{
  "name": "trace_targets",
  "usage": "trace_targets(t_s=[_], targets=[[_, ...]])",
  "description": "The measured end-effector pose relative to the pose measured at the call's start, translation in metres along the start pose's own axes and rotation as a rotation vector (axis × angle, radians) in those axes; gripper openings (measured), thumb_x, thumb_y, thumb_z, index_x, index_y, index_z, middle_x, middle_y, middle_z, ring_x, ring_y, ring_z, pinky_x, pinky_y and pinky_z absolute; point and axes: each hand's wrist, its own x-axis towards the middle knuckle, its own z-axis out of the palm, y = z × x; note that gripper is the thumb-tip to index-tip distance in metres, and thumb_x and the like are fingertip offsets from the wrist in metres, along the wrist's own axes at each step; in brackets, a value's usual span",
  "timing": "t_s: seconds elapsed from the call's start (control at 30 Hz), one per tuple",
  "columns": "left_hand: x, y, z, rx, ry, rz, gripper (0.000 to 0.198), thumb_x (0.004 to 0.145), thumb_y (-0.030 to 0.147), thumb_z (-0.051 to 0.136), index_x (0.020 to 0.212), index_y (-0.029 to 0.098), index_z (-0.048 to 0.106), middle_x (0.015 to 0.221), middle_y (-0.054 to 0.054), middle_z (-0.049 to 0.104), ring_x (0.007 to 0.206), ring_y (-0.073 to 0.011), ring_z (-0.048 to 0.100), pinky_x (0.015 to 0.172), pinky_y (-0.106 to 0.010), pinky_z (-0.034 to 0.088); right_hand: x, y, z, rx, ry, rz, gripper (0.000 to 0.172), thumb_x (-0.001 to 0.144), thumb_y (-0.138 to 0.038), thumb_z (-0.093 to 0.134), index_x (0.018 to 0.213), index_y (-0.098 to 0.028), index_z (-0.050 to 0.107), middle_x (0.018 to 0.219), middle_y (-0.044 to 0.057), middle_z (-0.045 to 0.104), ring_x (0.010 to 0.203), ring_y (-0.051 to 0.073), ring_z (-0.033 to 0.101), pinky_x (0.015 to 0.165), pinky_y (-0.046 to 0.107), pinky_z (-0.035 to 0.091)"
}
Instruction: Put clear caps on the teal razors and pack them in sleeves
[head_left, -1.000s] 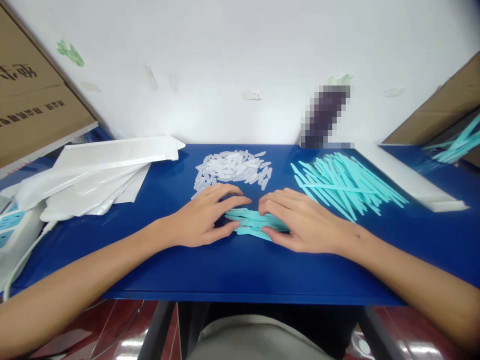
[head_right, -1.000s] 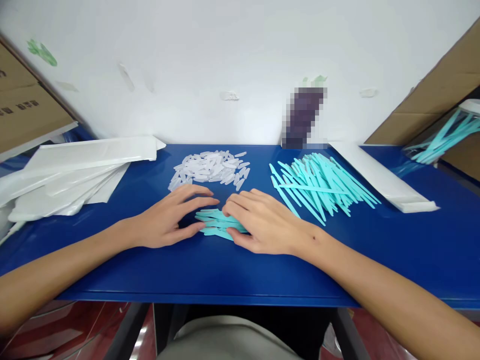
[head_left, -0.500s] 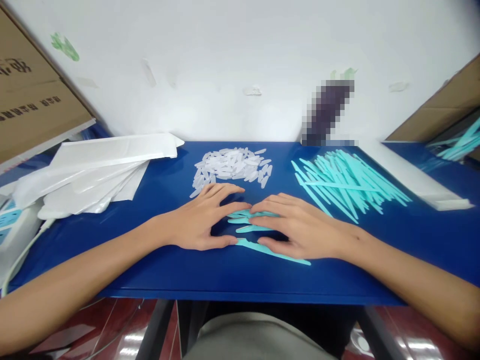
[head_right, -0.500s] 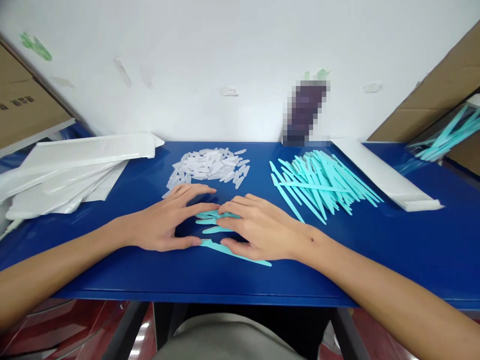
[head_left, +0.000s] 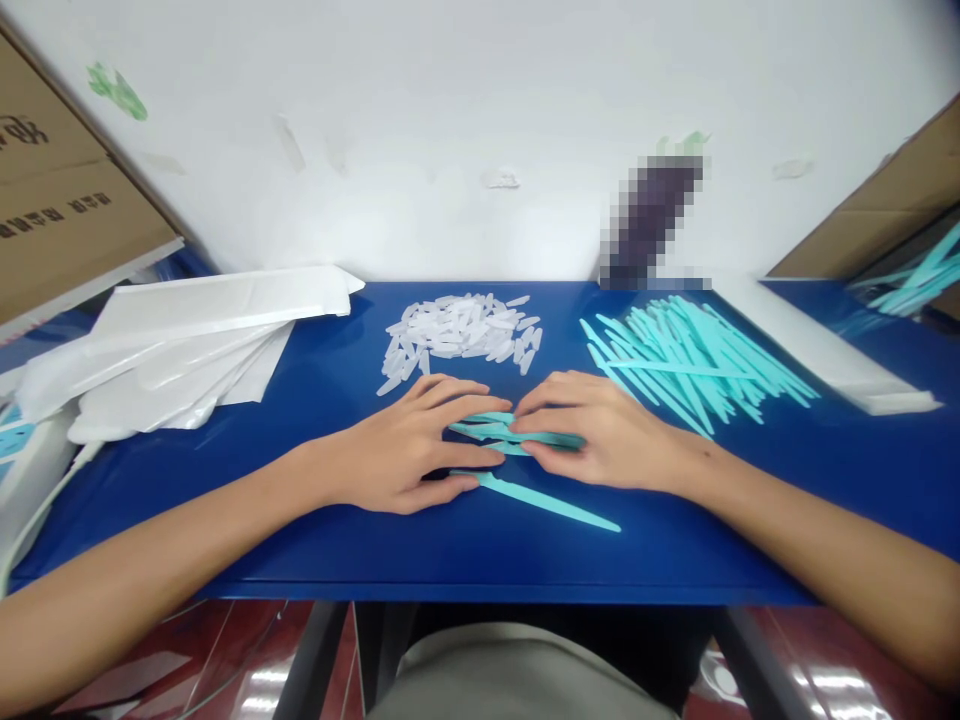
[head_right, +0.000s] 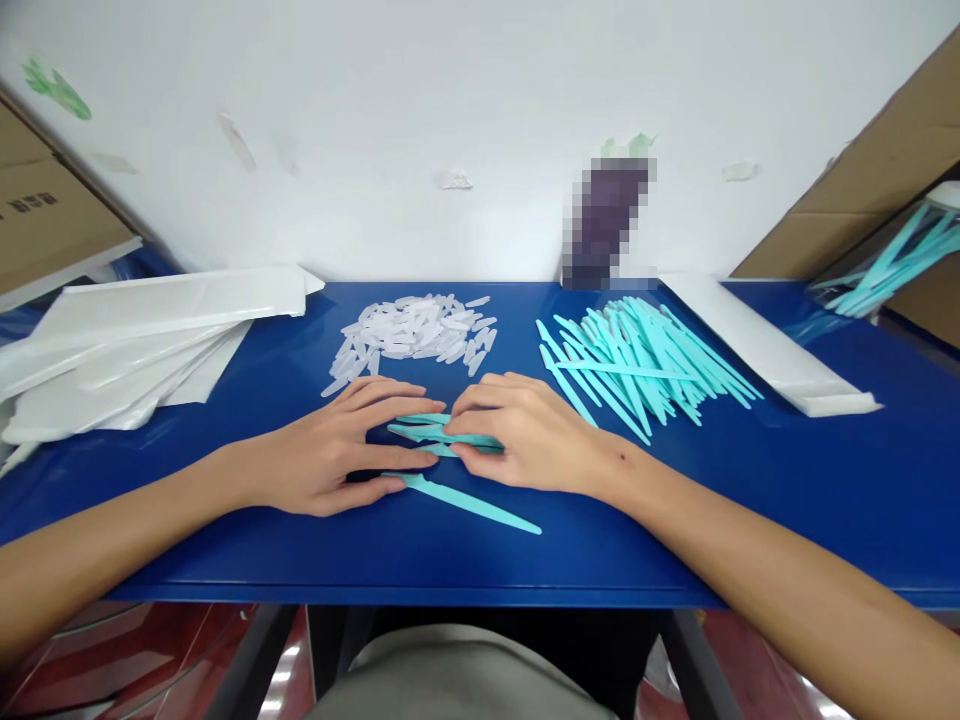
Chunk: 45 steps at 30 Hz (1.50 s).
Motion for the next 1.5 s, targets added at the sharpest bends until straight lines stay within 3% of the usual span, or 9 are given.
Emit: trace_targets(t_s=[0.1,0.2,0.33,0.43,0.6,0.77,0.9,1.17,1.5], targets=[[0.0,0.0,-0.001,-0.002,-0.038,-0.036,0.041,0.101,0.038,0.059,0.14,0.024,0.064,0.156,-0.017,0.047,0.142,-0.0403,0.042,0.112,-0.059,0.04,0.0,-0.006,0.0,0.102,0.2,0.011,0.018,0.086,-0.029,0.07,0.1,-0.019,0.076,0.092,0.008,0.078,0.08,0.021,0.071,0.071,0.034,0.057],[0.0,-0.002,-0.003,-0.016,-0.037,-0.043,0.038,0.101,0.038,0.059,0.135,0.024,0.068,0.156,-0.016,0.048,0.143,-0.04,0.042,0.112,-0.059,0.04,-0.001,-0.009,-0.004,0.138,0.252,-0.004,0.024,0.085,-0.032,0.064,0.104,-0.02,0.075,0.093,0.008,0.077,0.081,0.023,0.071,0.071,0.038,0.057],[-0.002,-0.006,-0.007,-0.018,0.017,-0.015,0.024,0.097,0.029,0.063,0.116,0.026,0.077,0.139,-0.011,0.064,0.136,-0.0347,0.051,0.111,-0.052,0.042,-0.001,-0.005,-0.004,-0.034,0.094,-0.03,0.023,0.094,-0.02,0.055,0.101,-0.018,0.077,0.101,0.01,0.077,0.085,0.021,0.07,0.074,0.035,0.056],[-0.003,-0.009,-0.01,-0.013,0.054,-0.013,0.018,0.094,0.027,0.065,0.106,0.025,0.079,0.123,-0.009,0.071,0.126,-0.031,0.058,0.107,-0.049,0.045,-0.001,-0.002,-0.001,-0.094,-0.066,-0.016,0.028,0.099,-0.022,0.052,0.111,-0.017,0.077,0.114,0.013,0.074,0.095,0.024,0.069,0.083,0.041,0.056],[-0.002,-0.009,-0.006,0.013,0.062,-0.028,0.027,0.096,0.033,0.063,0.118,0.023,0.074,0.123,-0.012,0.069,0.121,-0.0306,0.059,0.106,-0.049,0.045,-0.001,-0.004,0.001,-0.113,-0.219,0.039,0.036,0.104,-0.03,0.047,0.128,-0.021,0.071,0.135,0.015,0.065,0.11,0.03,0.063,0.091,0.05,0.052],[-0.002,-0.008,-0.005,0.009,-0.005,-0.045,0.04,0.098,0.041,0.061,0.133,0.021,0.067,0.138,-0.016,0.06,0.129,-0.0346,0.053,0.109,-0.053,0.042,0.0,-0.008,0.0,-0.107,-0.264,0.083,0.04,0.107,-0.032,0.041,0.137,-0.02,0.065,0.142,0.017,0.059,0.119,0.031,0.058,0.096,0.052,0.048],[-0.002,-0.006,-0.006,-0.024,-0.053,-0.059,0.045,0.098,0.046,0.061,0.138,0.025,0.064,0.145,-0.017,0.054,0.133,-0.0369,0.049,0.11,-0.055,0.041,0.001,-0.008,-0.001,-0.106,-0.292,0.085,0.039,0.107,-0.033,0.042,0.137,-0.024,0.065,0.139,0.016,0.059,0.114,0.029,0.059,0.093,0.049,0.047],[-0.005,-0.013,-0.006,0.013,0.045,-0.055,0.038,0.099,0.039,0.058,0.133,0.024,0.065,0.136,-0.014,0.062,0.127,-0.0327,0.054,0.109,-0.051,0.042,-0.001,-0.001,-0.003,-0.113,-0.199,0.105,0.037,0.105,-0.027,0.043,0.13,-0.019,0.07,0.122,0.014,0.069,0.105,0.027,0.065,0.088,0.045,0.05],[-0.008,-0.021,-0.005,0.051,-0.015,-0.201,0.049,0.101,0.048,0.056,0.143,0.023,0.06,0.141,-0.016,0.057,0.131,-0.037,0.05,0.11,-0.055,0.038,0.001,0.005,-0.003,-0.158,-0.192,0.146,0.034,0.103,-0.025,0.046,0.12,-0.016,0.075,0.115,0.014,0.07,0.099,0.027,0.065,0.084,0.044,0.051]])
